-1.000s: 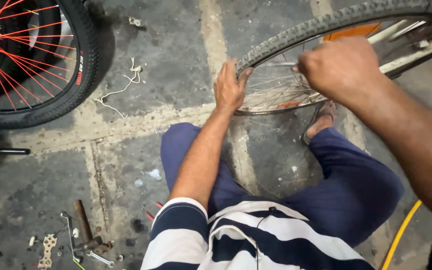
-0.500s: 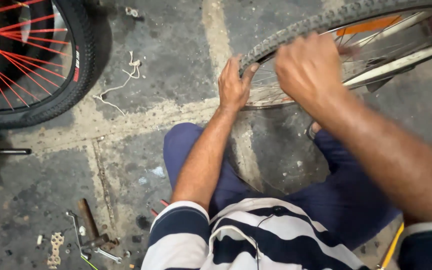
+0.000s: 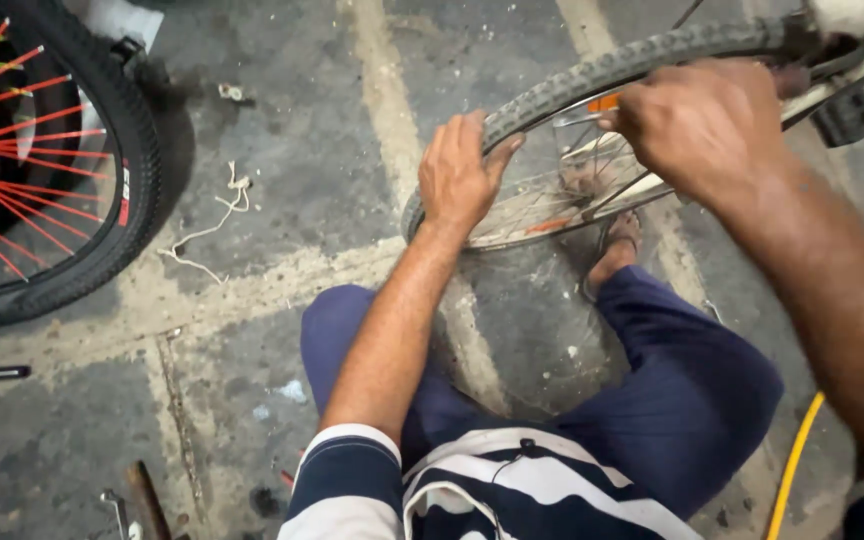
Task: The person sits on the floor of a bicycle repair shop and works on a bicycle wheel. They manipulate the tire and rim by hand, then pull the inner tube out from between the tire and rim, working the tube free around the wheel and handling the removed tube.
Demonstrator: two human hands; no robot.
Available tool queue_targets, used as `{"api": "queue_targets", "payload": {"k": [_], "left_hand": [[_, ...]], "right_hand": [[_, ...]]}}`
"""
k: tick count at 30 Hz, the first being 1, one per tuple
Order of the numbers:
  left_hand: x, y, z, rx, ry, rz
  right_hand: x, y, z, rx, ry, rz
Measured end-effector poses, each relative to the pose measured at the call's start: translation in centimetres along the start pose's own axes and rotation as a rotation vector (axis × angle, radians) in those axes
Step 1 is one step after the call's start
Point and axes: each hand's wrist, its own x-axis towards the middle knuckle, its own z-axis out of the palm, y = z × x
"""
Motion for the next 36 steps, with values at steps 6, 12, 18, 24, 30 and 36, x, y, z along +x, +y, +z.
{"api": "queue_targets", "payload": {"k": [6,12,18,24,30,36], "left_hand": [[0.7,-0.9,0.6,-0.004,-0.033,-0.041],[0.2,-0.3,0.6,-0.021,0.049,0.004],[-1.4,0.9,-0.5,-0.042,0.036,0.069],[-1.6,-0.5,0.3,-0.044,-0.046,0.012],[-2.1,0.3,1.1,0.091,0.076,0.068],[2.5,4.6,0.1,0.089,0.089,0.199]], "right_hand": [[6.9,-2.1,-4.2,-0.137,-0.191,-0.122],[2.2,-4.1,-1.5,-0.002,0.297,0.029],[1.1,-2.4,-1.2,0.078,0.239,-0.099],[-0.9,-5.5,6.5,0.122,0.473,0.048],[-6.1,-11.6,14.8,1.057,0.262,0.633],[-7.7,0.0,6.8,0.353,0.230,0.379]]}}
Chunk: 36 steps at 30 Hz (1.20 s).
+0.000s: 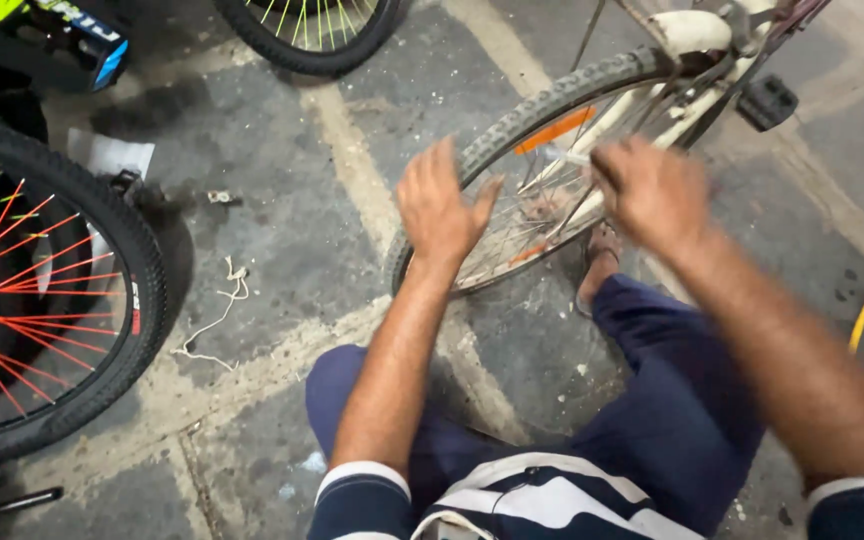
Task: The person sits on the floor of a bicycle repair shop and works on a bicycle wheel. They manipulate the tire and rim by hand, then pull the inner tube out from between the tire and rim, working the tube free around the wheel and handling the removed tube.
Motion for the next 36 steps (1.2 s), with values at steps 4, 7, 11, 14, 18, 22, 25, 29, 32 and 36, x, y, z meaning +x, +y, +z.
{"api": "queue_targets", "payload": {"k": [4,7,11,14,18,22,25,29,32,36], "left_hand": [[4.5,3.0,2.3,0.029,-0.269,-0.015],[5.5,3.3,2.8,0.007,-0.300,-0.014],[5.7,2.6,2.8,-0.016,-0.352,-0.083],[5.5,2.0,2.7,-0.068,-0.369,-0.061],[3.4,2.7,3.4,0.029,-0.235,0.069],[1.7,3.5,4.0,0.252,-0.104,0.140],[2.2,3.9,3.2,0.190,-0.198,0.079],[5.8,6.1,3.5,0.085,-0.248,0.140],[9.1,9.0,5.9,0.108,-0.523,0.055],[10.7,9.6,7.7,0.018,-0.571,-0.005]], "right_hand": [[7.0,0.5,-6.8,-0.311,-0.003,-0.303],[11.7,-1.8,-8.4,-0.527,-0.210,-0.380],[14.0,-2.5,-7.1,-0.506,-0.175,-0.507],[9.9,-0.7,-3.5,-0.354,-0.006,-0.330],[0.7,-2.6,7.3,0.150,0.135,0.275],[-3.5,-3.0,16.9,0.773,0.284,0.316],[-5.0,1.0,18.8,0.759,0.292,0.591],[-3.5,4.1,20.0,0.915,0.429,0.674],[-2.2,3.0,21.5,0.838,0.223,0.688],[-0.4,1.6,21.8,1.487,0.293,0.851]]}}
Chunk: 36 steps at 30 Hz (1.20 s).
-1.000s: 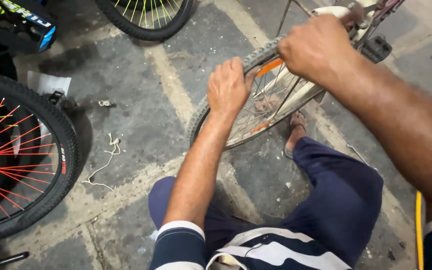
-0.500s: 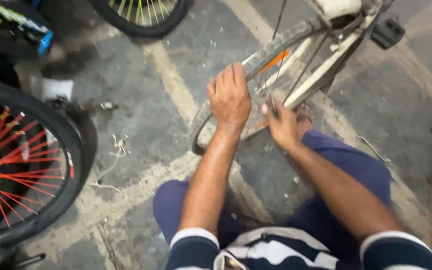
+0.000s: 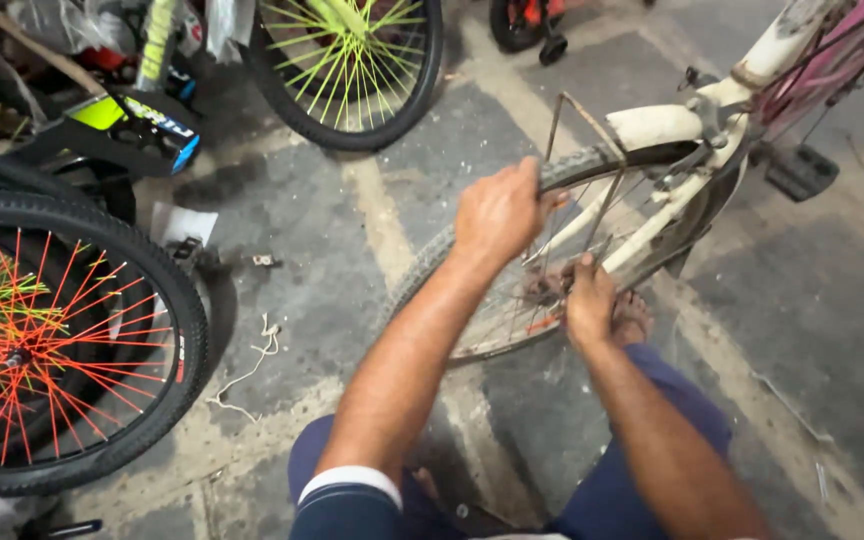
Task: The person sits on the floor of a bicycle repair shop and works on a bicycle wheel. They manipulate the tire and rim by hand, then pull the inner tube out from between the tire and rim, working the tube free around the wheel and handling the removed tube.
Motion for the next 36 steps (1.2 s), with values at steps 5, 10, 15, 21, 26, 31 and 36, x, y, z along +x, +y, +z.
{"api": "queue_targets", "payload": {"k": [5,10,15,21,26,31,36], "left_hand": [[-7.3,-9.0,-1.5,-0.222,0.125,-0.197],[-21.0,-17.7,3.1,-0.452,0.214,-0.517],[-27.7,-22.8,7.3,-0.385,0.129,-0.653],[-27.4,-23.3,7.2,-0.418,0.137,-0.656],[-26.4,-22.1,7.5,-0.449,0.270,-0.643],[-26.1,-22.1,7.1,-0.436,0.318,-0.626],[-26.0,-22.4,7.5,-0.423,0.322,-0.625]], "right_hand": [[1.1,-3.3,0.6,0.024,0.088,-0.013],[1.4,-4.1,0.2,0.072,0.063,-0.055],[-2.0,-1.0,-1.7,-0.471,-0.043,-0.307],[-9.1,-1.9,-0.6,-0.915,-0.452,-0.541],[-13.1,-9.5,5.1,-1.131,-0.925,-0.866],[-13.2,-16.1,13.9,-1.574,-0.877,-1.133],[-15.1,-16.4,21.4,-2.029,-0.947,-1.193]]}}
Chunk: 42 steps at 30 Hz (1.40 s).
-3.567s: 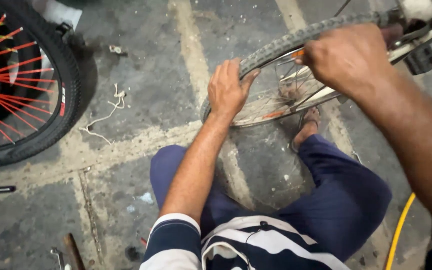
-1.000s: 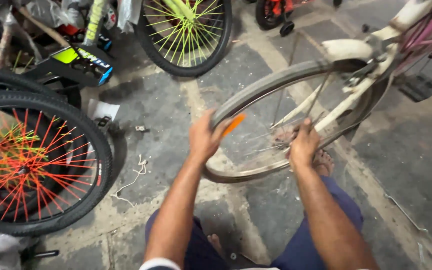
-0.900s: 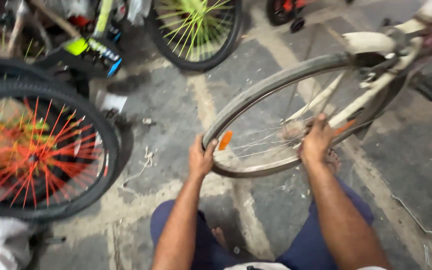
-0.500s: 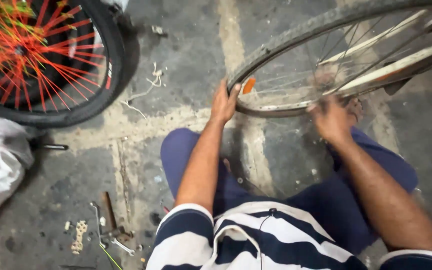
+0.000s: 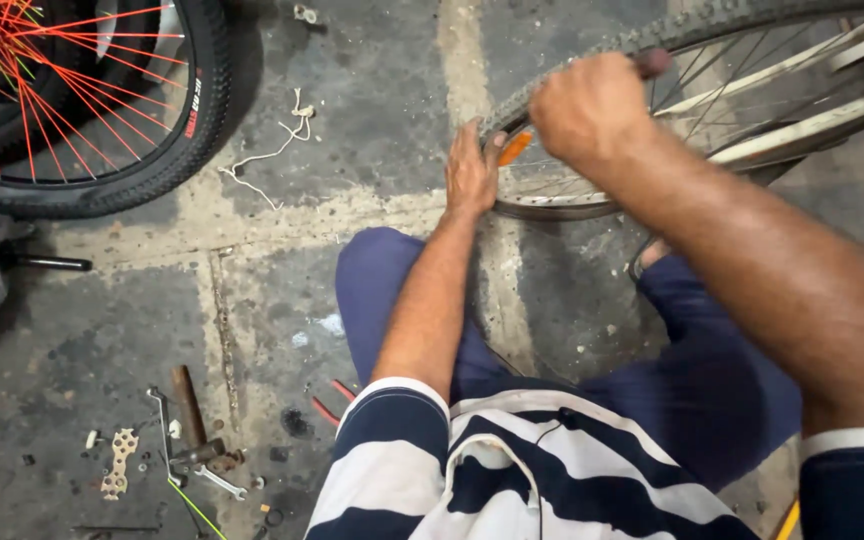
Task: The person sits on the floor of a bicycle repair shop and works on a bicycle wheel. They manipulate the tire and rim by hand, then pull the inner tube out from between the tire and rim, working the tube free around the wheel and handling the removed tube.
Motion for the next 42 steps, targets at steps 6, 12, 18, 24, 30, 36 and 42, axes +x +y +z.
{"api": "queue_targets", "payload": {"k": [6,12,18,24,30,36,42], "left_hand": [[0.4,-1.7,0.8,0.097,0.038,0.156],[0.2,-2.4,0.4,0.015,-0.060,0.043],[-0.8,-0.1,0.1,-0.014,-0.044,0.064],[0.7,3.8,-0.9,-0.022,0.051,0.219],[4.1,8.9,-0.3,0.055,0.040,0.381],[5.0,9.6,0.0,0.060,0.025,0.339],[4.1,7.4,0.8,0.016,0.049,0.428]], "right_hand": [[6.1,-4.9,-1.1,-0.085,-0.124,0.009],[3.2,-5.3,7.4,0.109,0.020,0.059],[-8.0,-4.6,17.0,0.713,0.192,0.451],[-12.4,3.9,12.1,0.530,0.533,0.327],[-9.9,12.6,1.4,0.174,0.452,0.102],[-2.5,12.2,-2.5,-0.088,0.235,-0.057],[-6.8,7.5,3.6,0.075,0.626,0.193]]}}
